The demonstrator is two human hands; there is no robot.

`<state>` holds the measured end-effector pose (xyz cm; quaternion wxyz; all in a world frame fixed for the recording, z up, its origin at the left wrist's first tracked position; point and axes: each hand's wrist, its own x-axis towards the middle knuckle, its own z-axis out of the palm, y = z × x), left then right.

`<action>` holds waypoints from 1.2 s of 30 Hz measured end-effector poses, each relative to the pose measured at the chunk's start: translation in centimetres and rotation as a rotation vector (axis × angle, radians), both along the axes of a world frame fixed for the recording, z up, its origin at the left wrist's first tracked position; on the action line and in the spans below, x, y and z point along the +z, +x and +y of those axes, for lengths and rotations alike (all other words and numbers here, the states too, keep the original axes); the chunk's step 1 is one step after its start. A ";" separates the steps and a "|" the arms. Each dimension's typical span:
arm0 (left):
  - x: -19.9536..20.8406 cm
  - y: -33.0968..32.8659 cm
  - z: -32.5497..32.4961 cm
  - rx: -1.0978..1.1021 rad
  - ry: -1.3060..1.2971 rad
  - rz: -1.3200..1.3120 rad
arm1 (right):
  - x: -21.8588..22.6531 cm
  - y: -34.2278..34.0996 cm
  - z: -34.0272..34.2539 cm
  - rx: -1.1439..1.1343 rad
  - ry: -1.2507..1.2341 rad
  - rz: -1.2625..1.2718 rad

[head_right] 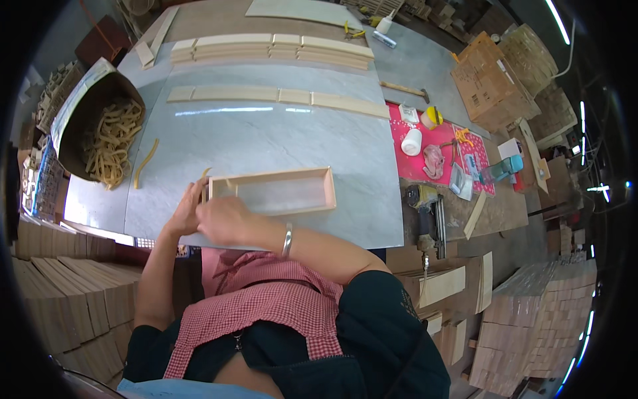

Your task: Assembling wooden boxes by gluing panels and securing them with a pneumatic nail gun.

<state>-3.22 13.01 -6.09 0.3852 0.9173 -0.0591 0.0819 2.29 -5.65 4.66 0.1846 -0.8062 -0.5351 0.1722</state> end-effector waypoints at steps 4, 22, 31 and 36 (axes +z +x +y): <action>-0.4 1.1 0.3 -0.014 0.038 0.019 | -5.1 -5.6 -3.3 0.106 0.069 -0.048; 2.0 0.3 -0.7 0.051 0.034 0.188 | -5.3 10.8 -24.8 -0.584 0.100 -0.017; 2.3 0.5 -0.7 0.045 0.115 0.184 | -3.0 10.1 -19.6 -0.704 0.444 -0.267; 2.4 -0.3 0.4 0.034 0.273 0.099 | -4.4 6.3 -11.0 -0.347 0.377 -0.449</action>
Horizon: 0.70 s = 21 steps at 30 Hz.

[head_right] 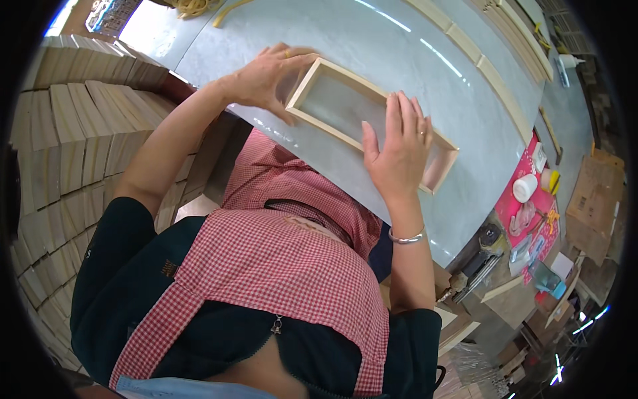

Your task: Assembling wooden boxes by gluing panels and securing them with a pneumatic nail gun.

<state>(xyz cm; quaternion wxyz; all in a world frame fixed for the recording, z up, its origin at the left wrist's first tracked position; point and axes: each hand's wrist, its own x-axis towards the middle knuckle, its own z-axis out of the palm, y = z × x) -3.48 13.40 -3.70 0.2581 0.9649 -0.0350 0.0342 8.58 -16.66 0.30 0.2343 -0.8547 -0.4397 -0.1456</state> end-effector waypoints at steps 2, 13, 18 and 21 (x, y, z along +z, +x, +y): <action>-0.2 -0.6 0.7 -0.023 0.297 -0.227 | -1.3 -0.2 0.2 0.032 -0.064 0.036; 2.4 -5.5 -5.3 0.530 -0.959 0.239 | -2.0 -0.6 0.3 0.004 -0.097 0.035; 2.3 -4.3 -5.1 0.500 -1.277 0.197 | -2.1 -0.7 1.0 -0.005 -0.074 -0.018; 1.7 -3.9 -3.5 0.467 -1.360 0.308 | -2.0 -0.9 0.9 -0.033 -0.044 0.007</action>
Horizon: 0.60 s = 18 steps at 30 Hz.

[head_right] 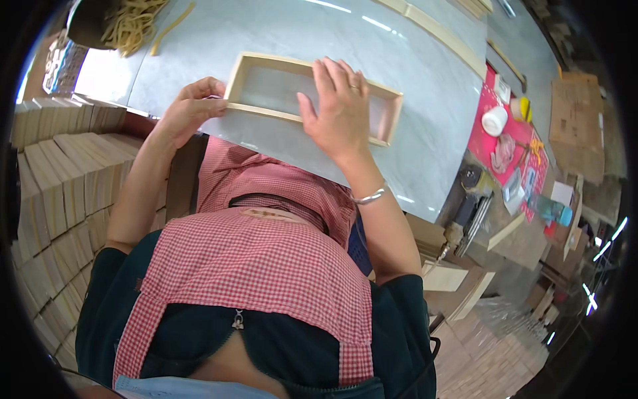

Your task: Assembling wooden boxes by gluing panels and securing them with a pneumatic nail gun.

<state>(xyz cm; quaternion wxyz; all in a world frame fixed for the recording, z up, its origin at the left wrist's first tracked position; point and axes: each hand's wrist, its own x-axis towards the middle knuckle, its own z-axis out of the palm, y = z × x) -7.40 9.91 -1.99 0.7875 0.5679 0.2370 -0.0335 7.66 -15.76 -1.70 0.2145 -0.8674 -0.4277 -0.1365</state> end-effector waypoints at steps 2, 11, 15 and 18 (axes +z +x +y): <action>-0.2 0.5 0.5 -0.052 -0.017 0.019 | 0.1 0.0 -0.4 0.011 0.072 0.018; -0.1 -0.9 -3.8 0.120 0.340 -0.129 | -1.7 -2.0 -13.0 -0.380 0.596 0.574; 2.0 1.0 -1.3 0.059 0.219 -0.168 | 2.2 -1.3 -13.8 -0.296 0.638 0.645; 3.5 3.2 0.4 -0.021 0.072 -0.187 | 4.4 0.5 -14.0 -0.257 0.748 0.658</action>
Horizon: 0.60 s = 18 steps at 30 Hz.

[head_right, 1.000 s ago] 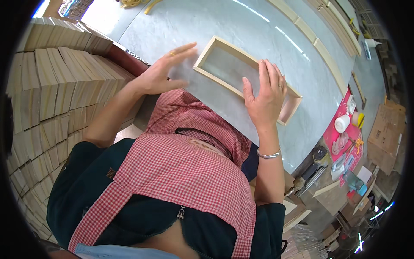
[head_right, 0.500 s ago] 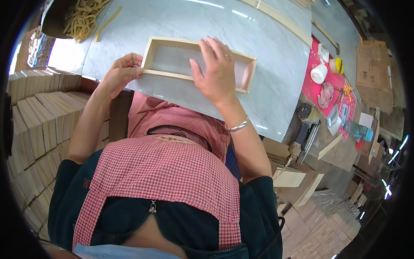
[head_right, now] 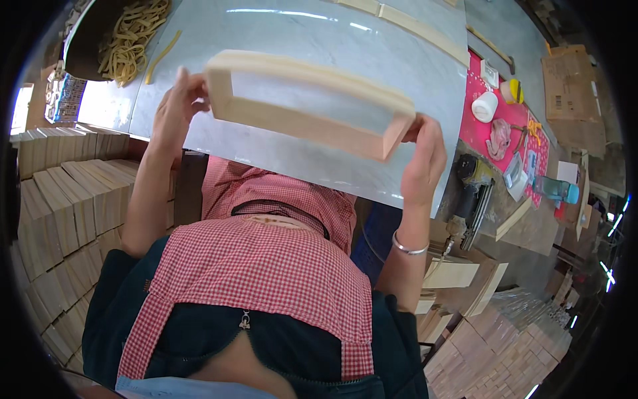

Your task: Assembling wooden boxes by gluing panels and securing them with a pneumatic nail gun.

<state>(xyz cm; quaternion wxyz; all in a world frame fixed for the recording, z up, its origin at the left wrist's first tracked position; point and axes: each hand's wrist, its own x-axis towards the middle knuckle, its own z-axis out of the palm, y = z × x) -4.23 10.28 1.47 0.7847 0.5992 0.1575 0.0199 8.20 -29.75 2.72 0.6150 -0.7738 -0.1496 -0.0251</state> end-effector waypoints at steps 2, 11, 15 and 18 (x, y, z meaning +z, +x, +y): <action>0.1 1.5 -1.4 0.026 0.092 0.086 | -0.9 2.7 0.3 0.054 -0.109 0.166; -2.4 1.8 -2.8 -0.021 0.209 0.136 | -6.2 5.4 -1.8 0.150 -0.248 0.335; -2.7 1.9 -2.4 -0.039 0.166 0.149 | -5.2 2.6 -2.0 0.175 -0.167 0.267; -1.8 2.3 -2.7 -0.053 0.216 0.148 | -4.8 1.9 -2.3 0.182 -0.071 0.360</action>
